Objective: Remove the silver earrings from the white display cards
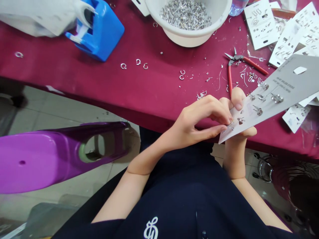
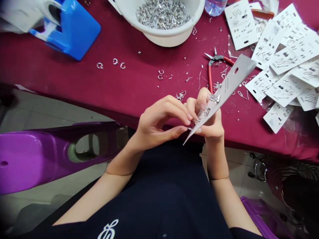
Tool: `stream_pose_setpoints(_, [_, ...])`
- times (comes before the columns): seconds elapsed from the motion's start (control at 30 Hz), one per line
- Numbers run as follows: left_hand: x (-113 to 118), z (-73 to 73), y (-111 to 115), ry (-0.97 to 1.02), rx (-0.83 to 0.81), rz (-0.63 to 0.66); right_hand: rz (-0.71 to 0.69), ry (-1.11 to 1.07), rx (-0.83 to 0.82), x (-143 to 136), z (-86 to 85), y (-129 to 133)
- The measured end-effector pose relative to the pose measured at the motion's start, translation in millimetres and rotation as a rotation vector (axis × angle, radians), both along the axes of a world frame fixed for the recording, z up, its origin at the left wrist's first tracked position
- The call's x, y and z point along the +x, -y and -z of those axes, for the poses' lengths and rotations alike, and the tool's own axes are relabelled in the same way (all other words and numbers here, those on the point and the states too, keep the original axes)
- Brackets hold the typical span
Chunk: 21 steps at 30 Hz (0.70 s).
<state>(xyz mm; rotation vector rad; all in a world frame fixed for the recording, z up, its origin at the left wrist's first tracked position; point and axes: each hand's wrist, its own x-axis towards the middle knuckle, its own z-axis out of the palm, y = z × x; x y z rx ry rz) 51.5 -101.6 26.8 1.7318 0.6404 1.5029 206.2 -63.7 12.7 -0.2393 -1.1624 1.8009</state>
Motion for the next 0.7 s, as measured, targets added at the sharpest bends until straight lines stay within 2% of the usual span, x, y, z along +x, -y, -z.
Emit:
stream_pose_setpoints(0.2, [3, -4.4, 4, -0.019, -0.016, -0.055, 0.064, 0.063, 0.016, -3, -8.0, 1])
stream_pose_setpoints(0.4, [3, -1.6, 3, -0.048, -0.022, -0.055, 0.111, 0.129, 0.014, 0, -3.6, 3])
stream_pose_setpoints(0.6, [-6, 10.7, -9, -0.009, -0.099, -0.047, 0.252, 0.310, -0.145, 1, -2.1, 5])
stream_pose_setpoints(0.7, [-17, 12.7, -26, -0.085, -0.128, -0.151, 0.344, 0.359, -0.189, 12, -2.7, 4])
